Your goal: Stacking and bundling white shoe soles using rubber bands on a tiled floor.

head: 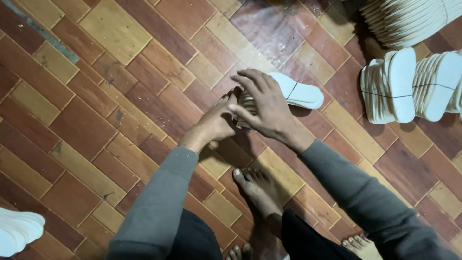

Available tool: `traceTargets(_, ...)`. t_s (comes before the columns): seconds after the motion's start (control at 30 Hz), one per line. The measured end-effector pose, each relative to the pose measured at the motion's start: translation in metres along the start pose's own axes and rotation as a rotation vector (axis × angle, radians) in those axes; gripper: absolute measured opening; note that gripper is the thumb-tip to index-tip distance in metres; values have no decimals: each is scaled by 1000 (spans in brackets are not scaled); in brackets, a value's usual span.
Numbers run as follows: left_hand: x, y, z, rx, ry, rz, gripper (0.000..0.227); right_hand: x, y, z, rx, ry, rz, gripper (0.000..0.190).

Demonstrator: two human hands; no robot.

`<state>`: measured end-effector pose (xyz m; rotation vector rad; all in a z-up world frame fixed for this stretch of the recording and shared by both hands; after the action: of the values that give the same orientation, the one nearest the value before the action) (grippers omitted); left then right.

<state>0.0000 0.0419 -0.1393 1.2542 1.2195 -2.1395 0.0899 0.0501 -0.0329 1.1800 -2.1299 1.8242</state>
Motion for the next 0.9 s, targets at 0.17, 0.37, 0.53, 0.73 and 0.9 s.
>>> traceTargets(0.17, -56, -43, 9, -181, 79, 431, 95, -47, -11, 27, -8, 358, -626, 74)
traceTargets(0.37, -48, -36, 12, -271, -386, 743, 109, -57, 16, 45, 68, 637, -881, 94)
traceTargets(0.53, -46, -16, 21, -226, -664, 893, 134, -55, 14, 39, 51, 718, -892, 99)
traceTargets(0.73, -28, -12, 20, -258, -740, 865, 130, -140, -29, 43, -29, 369, -222, 49)
traceTargets(0.9, -28, -6, 16, -273, -740, 863, 126, -153, -9, 55, 579, 655, 16, 94)
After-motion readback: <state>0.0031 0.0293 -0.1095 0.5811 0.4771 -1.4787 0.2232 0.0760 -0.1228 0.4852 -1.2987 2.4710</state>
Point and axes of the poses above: each hand's wrist, its own z-axis away from the middle knuckle, its own y-axis out of the palm, x = y × z, the point moved 9 cm from there along -z, towards the middle knuckle, and after that the axes turned 6 degrees about -x, right-handed, at the moved point
